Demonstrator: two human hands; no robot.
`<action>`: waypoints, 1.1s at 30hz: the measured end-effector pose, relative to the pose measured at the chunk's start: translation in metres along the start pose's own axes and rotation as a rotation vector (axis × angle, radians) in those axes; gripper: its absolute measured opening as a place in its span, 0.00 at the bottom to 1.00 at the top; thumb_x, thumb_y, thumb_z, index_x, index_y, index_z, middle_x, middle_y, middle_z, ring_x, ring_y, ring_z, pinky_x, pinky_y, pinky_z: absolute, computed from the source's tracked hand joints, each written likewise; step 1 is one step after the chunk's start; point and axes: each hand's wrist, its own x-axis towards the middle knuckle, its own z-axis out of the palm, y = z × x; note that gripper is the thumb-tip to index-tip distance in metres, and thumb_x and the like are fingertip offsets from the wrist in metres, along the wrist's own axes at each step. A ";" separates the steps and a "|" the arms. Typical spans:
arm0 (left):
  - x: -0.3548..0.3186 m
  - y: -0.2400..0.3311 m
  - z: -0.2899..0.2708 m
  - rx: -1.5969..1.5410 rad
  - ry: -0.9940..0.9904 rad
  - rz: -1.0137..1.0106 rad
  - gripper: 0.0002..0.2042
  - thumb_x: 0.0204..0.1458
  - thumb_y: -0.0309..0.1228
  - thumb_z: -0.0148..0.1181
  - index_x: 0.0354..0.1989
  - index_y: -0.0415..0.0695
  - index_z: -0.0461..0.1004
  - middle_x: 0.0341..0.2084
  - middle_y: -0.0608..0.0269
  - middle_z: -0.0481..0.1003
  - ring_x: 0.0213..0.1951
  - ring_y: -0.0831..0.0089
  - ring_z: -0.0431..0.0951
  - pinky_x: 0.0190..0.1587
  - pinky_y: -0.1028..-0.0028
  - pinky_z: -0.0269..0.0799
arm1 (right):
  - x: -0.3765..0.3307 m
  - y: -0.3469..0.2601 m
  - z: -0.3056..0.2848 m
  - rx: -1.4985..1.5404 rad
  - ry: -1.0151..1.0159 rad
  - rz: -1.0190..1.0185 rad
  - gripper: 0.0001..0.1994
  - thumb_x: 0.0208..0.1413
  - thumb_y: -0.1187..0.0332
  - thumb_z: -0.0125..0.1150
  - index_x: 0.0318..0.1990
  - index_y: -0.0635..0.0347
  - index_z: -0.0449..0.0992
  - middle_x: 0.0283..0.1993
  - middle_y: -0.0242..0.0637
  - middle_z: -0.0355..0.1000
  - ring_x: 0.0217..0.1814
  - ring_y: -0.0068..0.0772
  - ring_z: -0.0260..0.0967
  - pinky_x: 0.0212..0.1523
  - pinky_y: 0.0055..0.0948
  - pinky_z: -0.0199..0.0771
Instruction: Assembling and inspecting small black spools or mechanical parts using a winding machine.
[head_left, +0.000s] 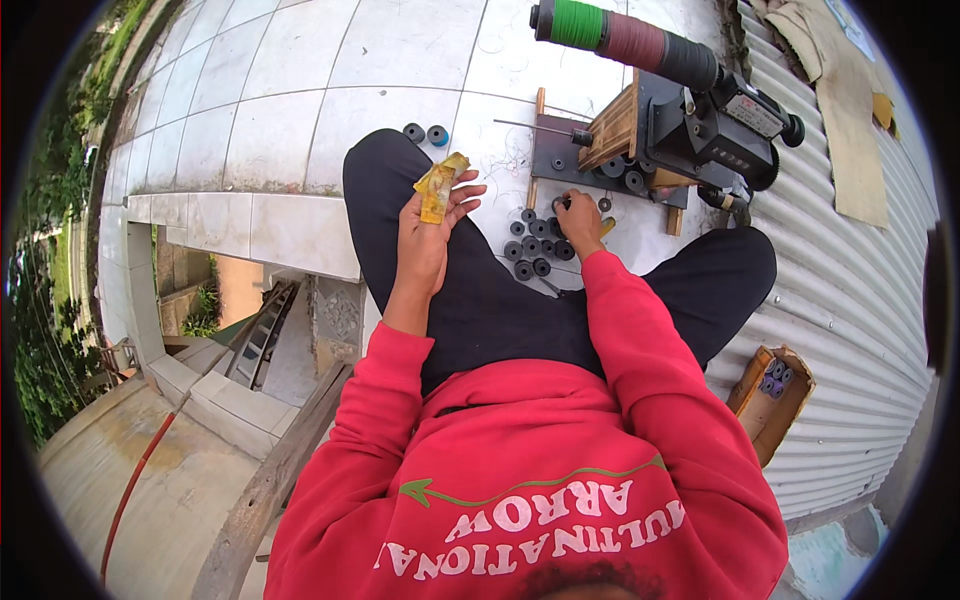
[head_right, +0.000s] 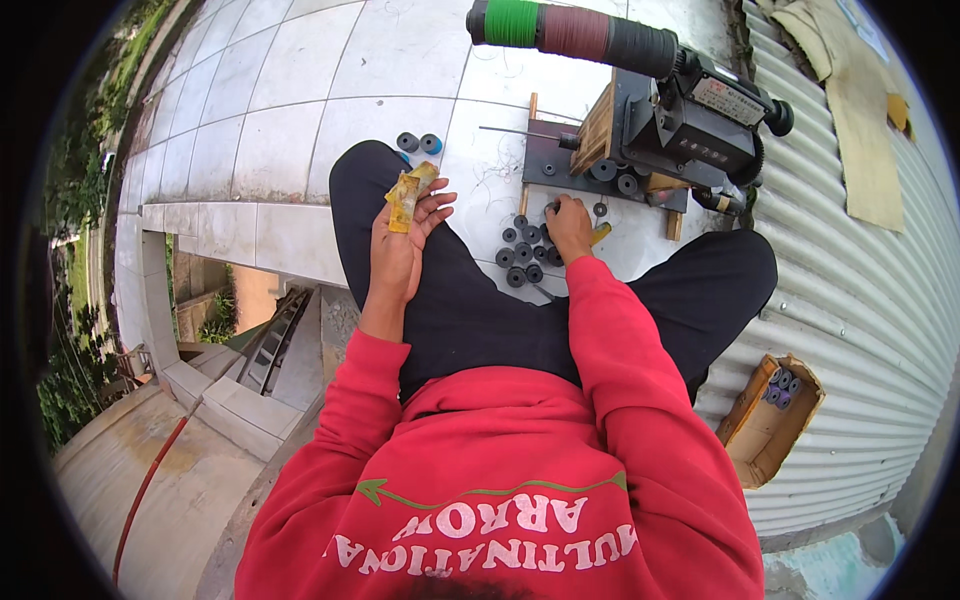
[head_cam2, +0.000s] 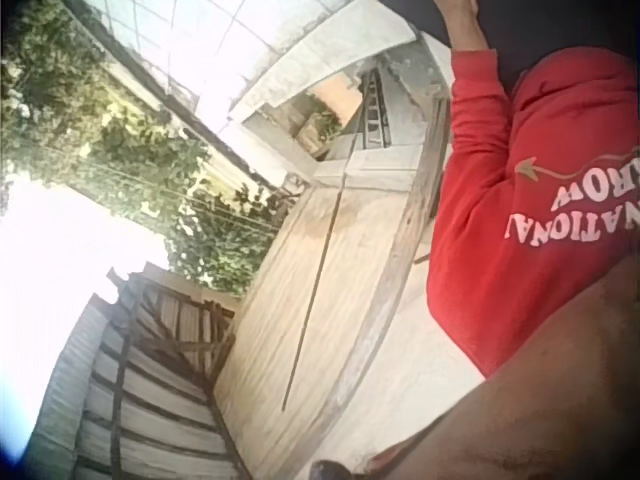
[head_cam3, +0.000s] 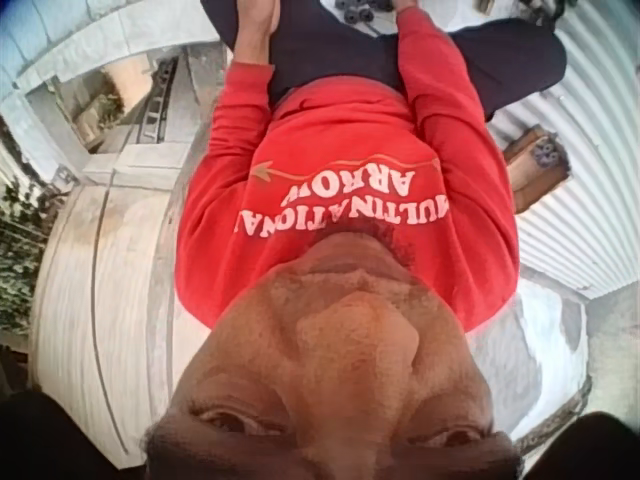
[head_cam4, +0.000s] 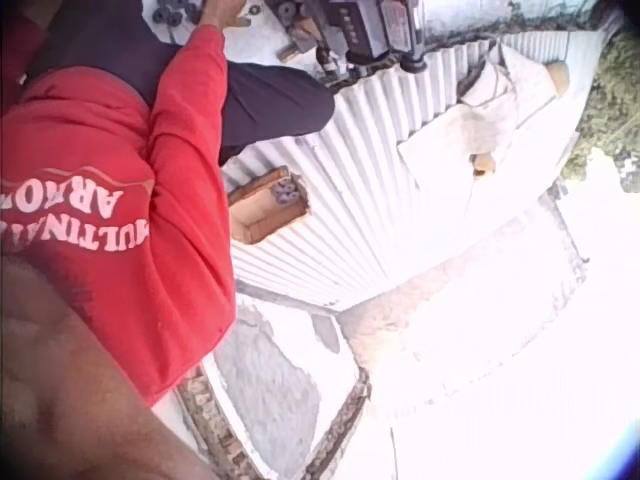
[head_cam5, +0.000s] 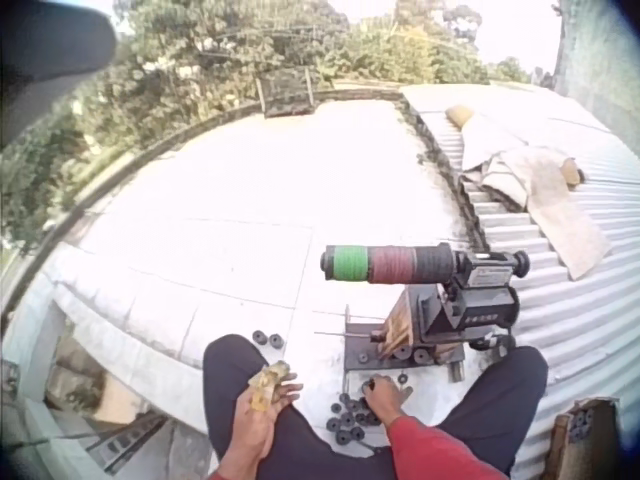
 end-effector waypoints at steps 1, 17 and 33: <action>0.001 0.003 0.002 0.035 0.000 -0.033 0.22 0.79 0.36 0.45 0.74 0.37 0.66 0.63 0.49 0.76 0.63 0.60 0.80 0.65 0.62 0.77 | 0.002 0.000 0.002 -0.027 -0.046 0.006 0.19 0.60 0.61 0.72 0.56 0.59 0.83 0.55 0.56 0.81 0.59 0.60 0.79 0.61 0.49 0.78; 0.112 0.105 0.100 -0.145 -0.335 0.327 0.26 0.71 0.29 0.61 0.75 0.40 0.66 0.70 0.57 0.74 0.67 0.68 0.77 0.64 0.63 0.80 | -0.050 -0.097 -0.125 0.353 -0.043 -0.456 0.15 0.63 0.65 0.70 0.54 0.61 0.85 0.51 0.47 0.84 0.49 0.48 0.84 0.48 0.43 0.81; 0.080 0.074 0.118 -0.499 -0.299 0.044 0.31 0.73 0.34 0.58 0.80 0.45 0.54 0.69 0.61 0.69 0.70 0.70 0.72 0.71 0.66 0.74 | -0.077 -0.264 -0.341 0.107 0.509 -1.027 0.08 0.54 0.70 0.77 0.40 0.59 0.85 0.42 0.38 0.82 0.50 0.43 0.78 0.54 0.41 0.75</action>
